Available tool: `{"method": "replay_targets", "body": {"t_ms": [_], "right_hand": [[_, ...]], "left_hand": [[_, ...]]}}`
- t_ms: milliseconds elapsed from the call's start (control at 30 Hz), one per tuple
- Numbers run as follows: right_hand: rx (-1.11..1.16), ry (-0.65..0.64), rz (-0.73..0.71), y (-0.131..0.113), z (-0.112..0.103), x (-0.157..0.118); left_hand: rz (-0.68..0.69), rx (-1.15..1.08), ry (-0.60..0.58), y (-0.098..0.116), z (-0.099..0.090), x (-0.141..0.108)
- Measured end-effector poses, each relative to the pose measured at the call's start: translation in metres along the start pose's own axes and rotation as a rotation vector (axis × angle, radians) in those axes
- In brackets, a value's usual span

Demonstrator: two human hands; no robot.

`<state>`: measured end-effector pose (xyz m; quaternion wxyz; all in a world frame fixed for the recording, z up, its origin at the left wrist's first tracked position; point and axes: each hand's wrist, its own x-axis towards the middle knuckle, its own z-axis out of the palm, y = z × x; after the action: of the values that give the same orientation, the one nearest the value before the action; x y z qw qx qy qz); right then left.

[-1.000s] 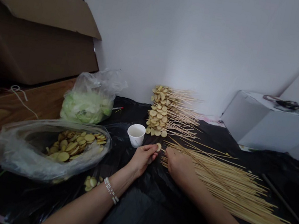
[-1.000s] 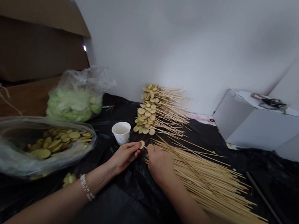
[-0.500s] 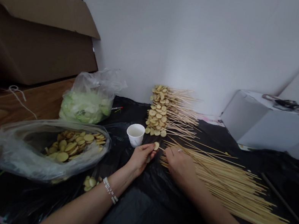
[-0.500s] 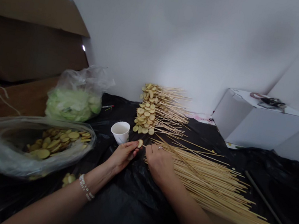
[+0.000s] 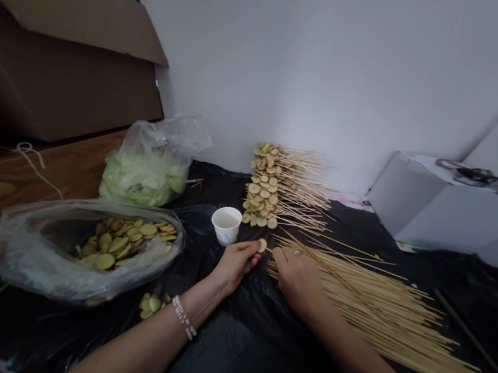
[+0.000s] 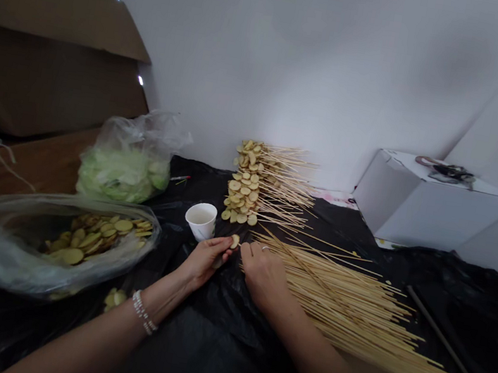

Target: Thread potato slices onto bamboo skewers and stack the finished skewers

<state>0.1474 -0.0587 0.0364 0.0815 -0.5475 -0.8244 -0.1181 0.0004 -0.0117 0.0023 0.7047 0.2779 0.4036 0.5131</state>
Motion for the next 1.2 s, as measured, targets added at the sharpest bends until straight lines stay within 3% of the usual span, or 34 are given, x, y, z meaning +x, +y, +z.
{"method": "replay_targets", "body": {"t_ms": [467, 700, 867, 1200], "right_hand": [[0.01, -0.14, 0.102, 0.0, 0.001, 0.003], [0.042, -0.026, 0.079, 0.002, 0.007, 0.003], [0.037, 0.05, 0.102, 0.002, 0.005, 0.001], [-0.042, -0.065, 0.084, 0.002, -0.003, 0.001]], "left_hand": [[0.004, 0.043, -0.022, 0.001, 0.001, -0.002], [0.008, 0.015, -0.028, 0.0, 0.001, -0.002], [0.019, -0.063, 0.036, 0.002, -0.001, 0.001], [0.033, 0.006, 0.01, -0.001, -0.002, 0.002]]}}
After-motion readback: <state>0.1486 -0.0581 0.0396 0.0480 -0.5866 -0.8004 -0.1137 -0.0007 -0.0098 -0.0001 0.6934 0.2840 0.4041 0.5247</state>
